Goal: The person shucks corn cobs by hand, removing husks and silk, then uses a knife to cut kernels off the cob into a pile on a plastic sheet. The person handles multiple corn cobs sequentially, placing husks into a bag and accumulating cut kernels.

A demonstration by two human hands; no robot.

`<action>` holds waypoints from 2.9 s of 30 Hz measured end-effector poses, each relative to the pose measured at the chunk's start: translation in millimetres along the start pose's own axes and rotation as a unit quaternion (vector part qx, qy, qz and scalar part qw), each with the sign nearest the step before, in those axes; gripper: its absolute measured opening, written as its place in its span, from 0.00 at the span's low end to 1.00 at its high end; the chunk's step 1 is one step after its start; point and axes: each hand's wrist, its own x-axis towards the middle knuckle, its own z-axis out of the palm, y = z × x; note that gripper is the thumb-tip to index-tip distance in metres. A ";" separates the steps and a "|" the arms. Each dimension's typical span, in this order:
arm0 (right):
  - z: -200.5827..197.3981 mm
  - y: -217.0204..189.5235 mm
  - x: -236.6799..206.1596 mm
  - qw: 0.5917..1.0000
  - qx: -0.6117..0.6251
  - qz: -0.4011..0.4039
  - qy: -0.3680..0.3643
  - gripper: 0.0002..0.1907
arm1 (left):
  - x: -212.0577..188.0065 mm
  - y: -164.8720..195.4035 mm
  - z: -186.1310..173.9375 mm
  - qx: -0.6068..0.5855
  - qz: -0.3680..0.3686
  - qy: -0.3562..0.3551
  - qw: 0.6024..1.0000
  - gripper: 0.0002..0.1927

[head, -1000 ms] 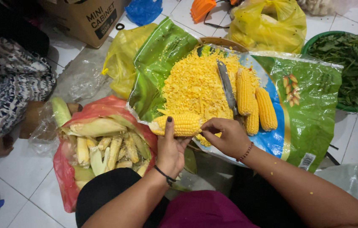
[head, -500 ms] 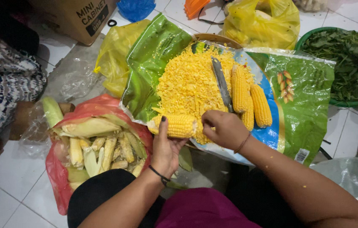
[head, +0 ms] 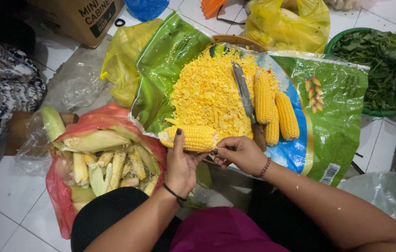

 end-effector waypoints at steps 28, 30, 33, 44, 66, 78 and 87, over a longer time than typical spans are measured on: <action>46.6 -21.0 5.0 0.851 -0.374 -0.364 0.055 0.48 | -4.5 9.3 -10.7 0.057 0.092 0.038 0.993 0.25; 49.6 -18.1 4.3 0.879 -0.368 -0.297 0.063 0.45 | -5.9 0.7 -11.8 0.067 0.121 0.003 0.990 0.25; 50.3 -13.5 -1.5 0.892 -0.365 -0.257 0.072 0.42 | 1.2 0.3 -16.7 0.086 0.160 -0.019 0.983 0.21; 34.2 17.4 -10.8 0.989 0.010 -0.068 -0.127 0.34 | 15.2 31.3 -10.3 -0.136 0.065 -0.194 0.969 0.21; -24.2 28.9 -16.9 0.954 0.253 -0.002 -0.163 0.34 | 22.6 6.7 -80.8 0.857 -0.088 -0.237 0.448 0.49; 40.2 3.2 -16.3 0.939 -0.277 -0.178 0.102 0.42 | 14.0 -28.1 -5.9 0.140 0.113 -0.044 0.983 0.22; 42.5 -16.8 -15.7 0.856 -0.429 -0.246 0.153 0.41 | 27.4 -17.6 -0.8 0.129 0.194 0.026 0.972 0.20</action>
